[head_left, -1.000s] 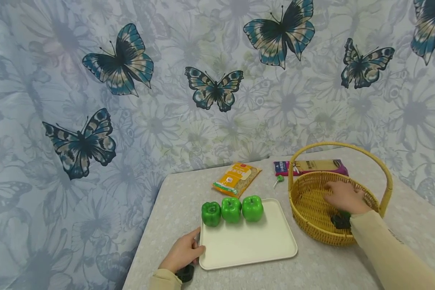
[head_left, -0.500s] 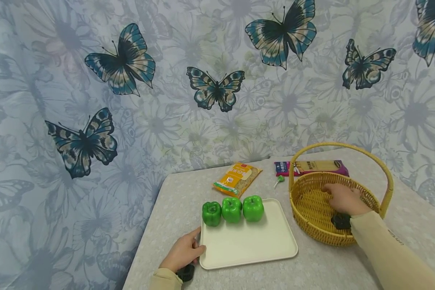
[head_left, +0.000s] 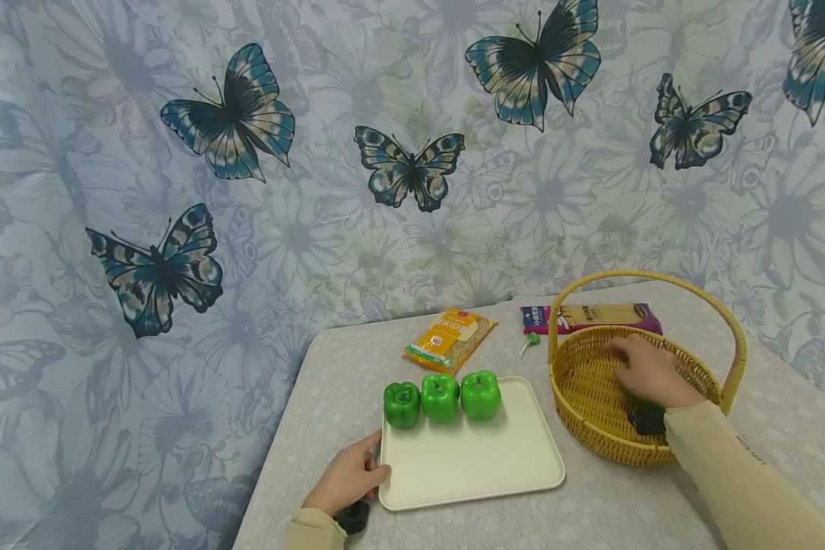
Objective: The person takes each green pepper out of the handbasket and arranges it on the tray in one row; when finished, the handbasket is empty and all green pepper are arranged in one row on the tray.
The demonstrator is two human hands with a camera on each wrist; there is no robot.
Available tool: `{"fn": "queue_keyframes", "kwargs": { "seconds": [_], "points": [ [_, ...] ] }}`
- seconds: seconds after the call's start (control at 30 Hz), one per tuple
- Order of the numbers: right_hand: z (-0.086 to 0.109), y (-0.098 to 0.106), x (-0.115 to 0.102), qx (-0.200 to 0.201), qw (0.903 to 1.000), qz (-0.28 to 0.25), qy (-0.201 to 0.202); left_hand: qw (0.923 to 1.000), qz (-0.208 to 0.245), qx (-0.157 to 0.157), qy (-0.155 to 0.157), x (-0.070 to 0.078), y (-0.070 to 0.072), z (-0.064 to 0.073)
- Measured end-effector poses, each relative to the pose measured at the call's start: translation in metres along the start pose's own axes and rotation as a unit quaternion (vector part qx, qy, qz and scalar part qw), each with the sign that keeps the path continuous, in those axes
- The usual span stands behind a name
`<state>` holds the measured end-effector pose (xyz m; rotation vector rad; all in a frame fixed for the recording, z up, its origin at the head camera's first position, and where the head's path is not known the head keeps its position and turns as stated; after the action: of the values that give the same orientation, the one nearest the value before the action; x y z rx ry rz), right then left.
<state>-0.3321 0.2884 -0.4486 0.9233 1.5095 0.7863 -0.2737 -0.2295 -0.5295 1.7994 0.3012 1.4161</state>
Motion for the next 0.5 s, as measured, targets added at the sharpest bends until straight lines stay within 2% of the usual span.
{"fn": "queue_keyframes", "kwargs": {
  "seconds": [0.5],
  "points": [
    [0.0034, 0.0035, -0.0071, -0.014, 0.9979, -0.063, 0.005, 1.0000, -0.005, -0.001, -0.003, -0.0018, -0.0004, -0.0010]
  ]
}}
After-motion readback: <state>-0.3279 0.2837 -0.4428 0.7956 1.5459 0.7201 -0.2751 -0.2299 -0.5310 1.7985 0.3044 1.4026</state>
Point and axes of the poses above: each hand's wrist, its own z-axis away from the middle knuckle, its own y-axis out of the back of the hand, x = y × z, the point moved 8 cm from there along -z, towards the middle knuckle, and after that the axes turned 11 degrees about -y, right-handed, at the moved point
